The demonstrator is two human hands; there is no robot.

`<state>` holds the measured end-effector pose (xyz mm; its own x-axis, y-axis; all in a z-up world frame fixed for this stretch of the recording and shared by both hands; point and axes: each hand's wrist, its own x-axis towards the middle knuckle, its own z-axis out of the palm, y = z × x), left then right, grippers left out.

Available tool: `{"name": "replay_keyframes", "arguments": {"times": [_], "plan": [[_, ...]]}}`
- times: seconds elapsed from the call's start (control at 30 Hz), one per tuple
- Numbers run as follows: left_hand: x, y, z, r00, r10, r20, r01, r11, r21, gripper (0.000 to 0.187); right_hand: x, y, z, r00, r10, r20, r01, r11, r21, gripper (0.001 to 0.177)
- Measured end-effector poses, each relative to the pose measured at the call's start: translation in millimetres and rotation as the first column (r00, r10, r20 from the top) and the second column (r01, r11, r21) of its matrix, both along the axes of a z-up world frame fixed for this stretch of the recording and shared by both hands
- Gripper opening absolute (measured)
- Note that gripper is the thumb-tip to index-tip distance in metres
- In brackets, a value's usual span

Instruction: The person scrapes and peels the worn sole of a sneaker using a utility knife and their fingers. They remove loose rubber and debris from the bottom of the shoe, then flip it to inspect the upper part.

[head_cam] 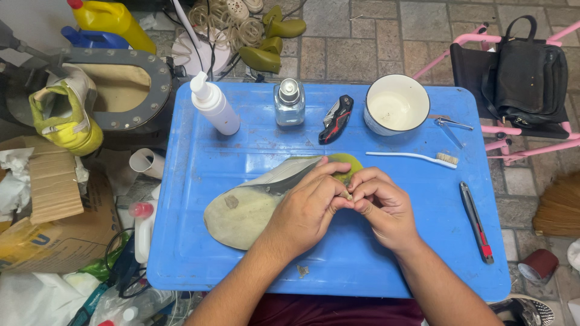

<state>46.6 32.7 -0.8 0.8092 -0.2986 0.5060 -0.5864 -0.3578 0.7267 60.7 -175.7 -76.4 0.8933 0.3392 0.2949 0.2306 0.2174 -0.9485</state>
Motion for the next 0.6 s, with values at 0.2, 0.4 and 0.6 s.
{"name": "replay_keyframes", "arguments": {"times": [0.2, 0.4, 0.6], "plan": [[3, 0, 1, 1.000, -0.004, -0.028, 0.004, 1.000, -0.015, 0.017, 1, -5, -6, 0.996, 0.034, -0.087, -0.026, 0.995, 0.095, 0.011], [-1, 3, 7, 0.997, -0.047, 0.055, 0.048, 0.998, -0.028, 0.018, 1, -4, 0, 0.999, 0.033, -0.023, -0.032, 0.999, 0.043, 0.011], [-7, 0, 1, 0.951, 0.039, 0.308, -0.103, 0.976, 0.193, 0.021, 7, -19, 28, 0.972, 0.050, 0.229, 0.041, 0.926, -0.376, 0.011]]}}
